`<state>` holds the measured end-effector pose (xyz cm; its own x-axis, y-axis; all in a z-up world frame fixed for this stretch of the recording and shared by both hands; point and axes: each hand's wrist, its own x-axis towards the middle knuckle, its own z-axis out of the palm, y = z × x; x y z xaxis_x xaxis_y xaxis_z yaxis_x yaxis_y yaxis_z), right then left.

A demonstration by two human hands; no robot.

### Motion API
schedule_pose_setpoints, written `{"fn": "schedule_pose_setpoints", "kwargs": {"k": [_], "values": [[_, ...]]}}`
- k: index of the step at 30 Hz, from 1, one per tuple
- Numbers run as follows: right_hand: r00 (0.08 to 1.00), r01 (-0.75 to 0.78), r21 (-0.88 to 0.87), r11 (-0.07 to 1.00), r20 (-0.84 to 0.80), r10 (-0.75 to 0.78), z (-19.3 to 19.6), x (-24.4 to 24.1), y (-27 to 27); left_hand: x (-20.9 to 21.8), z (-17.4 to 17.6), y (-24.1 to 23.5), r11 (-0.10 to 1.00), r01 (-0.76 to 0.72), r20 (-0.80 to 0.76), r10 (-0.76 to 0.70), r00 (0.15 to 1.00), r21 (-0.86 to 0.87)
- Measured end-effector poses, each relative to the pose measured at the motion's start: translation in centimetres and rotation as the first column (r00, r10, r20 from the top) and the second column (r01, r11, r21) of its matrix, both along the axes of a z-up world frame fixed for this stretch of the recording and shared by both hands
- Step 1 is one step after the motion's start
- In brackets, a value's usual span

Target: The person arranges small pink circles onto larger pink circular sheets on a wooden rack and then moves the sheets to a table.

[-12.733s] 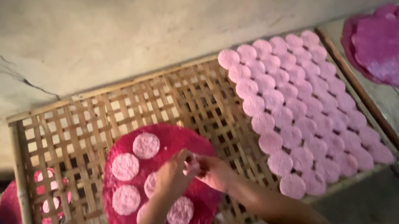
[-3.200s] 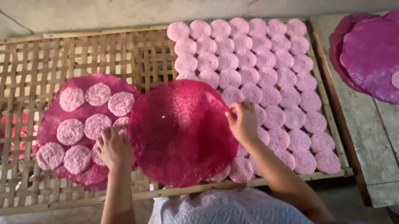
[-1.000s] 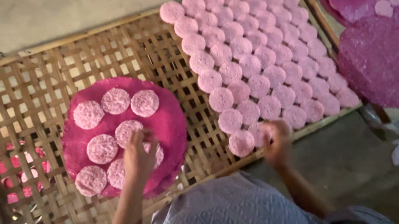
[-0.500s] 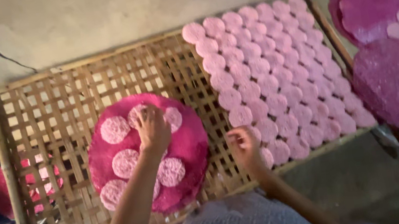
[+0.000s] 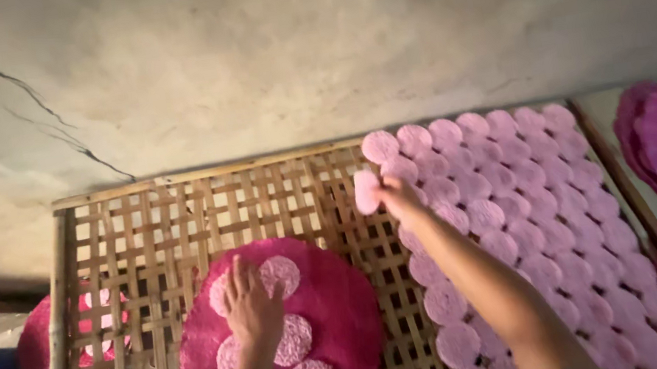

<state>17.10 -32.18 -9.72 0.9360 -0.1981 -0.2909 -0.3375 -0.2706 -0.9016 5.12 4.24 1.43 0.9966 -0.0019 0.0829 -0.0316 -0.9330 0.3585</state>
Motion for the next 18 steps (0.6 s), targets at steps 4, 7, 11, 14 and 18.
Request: {"fn": "schedule_pose_setpoints", "kwargs": {"k": [4, 7, 11, 14, 18], "values": [[0.999, -0.032, -0.037, 0.999, 0.028, 0.033, -1.0, 9.3, -0.1, 1.2, -0.9, 1.6, 0.999, -0.047, -0.154, 0.048, 0.987, 0.015], [0.971, 0.007, -0.492, 0.871, 0.213, 0.113, -2.3, 11.4, 0.4, 1.8, -0.5, 1.1, 0.998, -0.036, -0.384, 0.052, 0.922, 0.049], [0.863, 0.162, -0.756, 0.634, 0.42, 0.281, -1.9, 11.8, 0.9, 2.7, 0.1, 0.5, 1.0, 0.024, -0.311, -0.019, 0.95, 0.011], [0.847, 0.187, -0.809, 0.557, 0.42, 0.326, 0.3, 11.5, 1.5, 3.4, -0.6, 0.1, 0.995, 0.05, -0.345, -0.076, 0.935, -0.084], [0.91, 0.189, -0.727, 0.66, 0.382, 0.16, 3.6, 7.3, 5.1, 4.0, -1.6, -0.9, 0.907, -0.082, -0.48, -0.141, 0.866, -0.414]]}}
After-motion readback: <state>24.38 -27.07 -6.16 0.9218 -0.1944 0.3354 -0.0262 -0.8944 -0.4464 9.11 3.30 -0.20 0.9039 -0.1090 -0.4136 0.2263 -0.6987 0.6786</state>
